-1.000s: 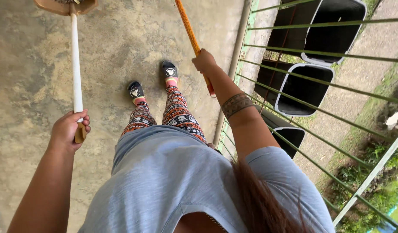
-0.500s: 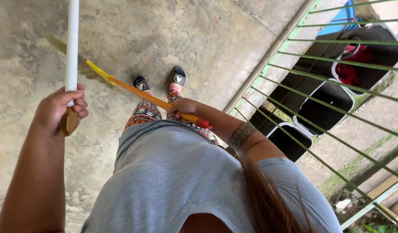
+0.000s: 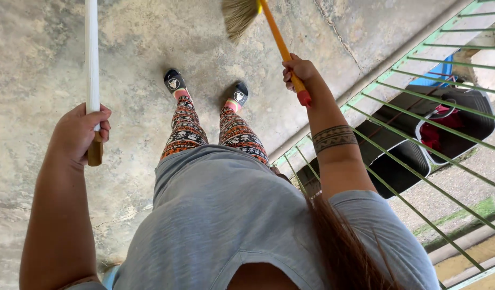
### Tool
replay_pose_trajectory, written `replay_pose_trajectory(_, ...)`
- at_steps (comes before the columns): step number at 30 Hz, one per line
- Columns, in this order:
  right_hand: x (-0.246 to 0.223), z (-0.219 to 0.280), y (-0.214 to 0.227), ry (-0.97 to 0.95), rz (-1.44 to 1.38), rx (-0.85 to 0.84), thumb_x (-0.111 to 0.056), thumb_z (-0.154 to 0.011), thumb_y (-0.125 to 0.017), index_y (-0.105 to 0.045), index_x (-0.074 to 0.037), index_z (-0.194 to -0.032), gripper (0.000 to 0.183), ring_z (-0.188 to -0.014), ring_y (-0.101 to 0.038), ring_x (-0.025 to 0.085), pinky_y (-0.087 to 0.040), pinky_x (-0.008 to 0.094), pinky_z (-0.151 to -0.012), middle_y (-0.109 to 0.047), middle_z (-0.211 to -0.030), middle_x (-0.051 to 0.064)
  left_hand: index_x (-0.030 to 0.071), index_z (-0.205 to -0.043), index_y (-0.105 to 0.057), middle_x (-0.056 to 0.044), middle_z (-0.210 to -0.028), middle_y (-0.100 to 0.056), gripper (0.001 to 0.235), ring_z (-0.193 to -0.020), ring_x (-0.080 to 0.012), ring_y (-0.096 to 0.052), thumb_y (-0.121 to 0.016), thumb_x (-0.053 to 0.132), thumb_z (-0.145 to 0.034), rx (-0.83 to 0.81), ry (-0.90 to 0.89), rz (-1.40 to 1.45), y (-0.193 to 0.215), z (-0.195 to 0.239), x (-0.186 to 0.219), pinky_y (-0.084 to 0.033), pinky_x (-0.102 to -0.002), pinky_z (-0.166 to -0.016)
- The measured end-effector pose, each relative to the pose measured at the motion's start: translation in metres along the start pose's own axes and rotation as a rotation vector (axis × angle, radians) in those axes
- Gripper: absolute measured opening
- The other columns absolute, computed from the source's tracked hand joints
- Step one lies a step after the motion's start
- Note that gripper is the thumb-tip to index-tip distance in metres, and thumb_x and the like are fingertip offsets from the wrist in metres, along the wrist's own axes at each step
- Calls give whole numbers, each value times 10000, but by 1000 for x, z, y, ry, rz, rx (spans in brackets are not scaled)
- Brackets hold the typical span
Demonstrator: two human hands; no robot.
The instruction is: Sweeping a concrete balcony floor with a broom and dustpan.
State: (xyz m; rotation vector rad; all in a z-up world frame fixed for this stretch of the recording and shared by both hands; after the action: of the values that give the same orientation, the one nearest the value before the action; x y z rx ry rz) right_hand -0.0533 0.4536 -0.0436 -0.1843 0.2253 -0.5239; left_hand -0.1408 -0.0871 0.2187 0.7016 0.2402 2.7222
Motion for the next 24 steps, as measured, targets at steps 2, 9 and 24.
replay_pose_trajectory(2,5,16,-25,61,99,79,-142,-981,-591,-265,-317,-1431,583,-512,-473,95,-388,277,-443,-518,-687,-7,62,-1032,-630,-16,-766,-572,105,-627,-113,-533,-631,163,-1000,-2,-18,35,17,-6,1,-432,-257,-573)
replay_pose_trajectory(9,57,78,-189,80,341,-95,-86,-956,-614,-114,-373,-1649,901,-526,-500,103,-437,279,-449,-524,-687,11,59,-1034,-631,-10,-742,-560,152,-621,-109,-515,-638,211,-1019,24,-12,22,79,-31,53,-431,-257,-582)
replay_pose_trajectory(24,36,-102,-425,-247,161,-387,-201,-1007,-489,-406,-246,-1479,482,-525,-472,42,-361,238,-417,-509,-718,-45,60,-1005,-663,-18,-755,-574,165,-662,-104,-532,-652,225,-1003,-32,100,-131,250,-154,143,-468,-270,-629)
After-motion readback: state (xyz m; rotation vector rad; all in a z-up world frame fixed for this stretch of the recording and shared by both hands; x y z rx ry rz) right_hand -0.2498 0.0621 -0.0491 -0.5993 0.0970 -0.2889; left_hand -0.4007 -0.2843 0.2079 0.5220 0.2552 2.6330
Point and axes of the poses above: each hand's wrist, its own z-axis away from the middle knuckle, its own y-axis out of the back of the hand, x = y × z, the point moved 8 cm from there along -z, towards the middle knuckle
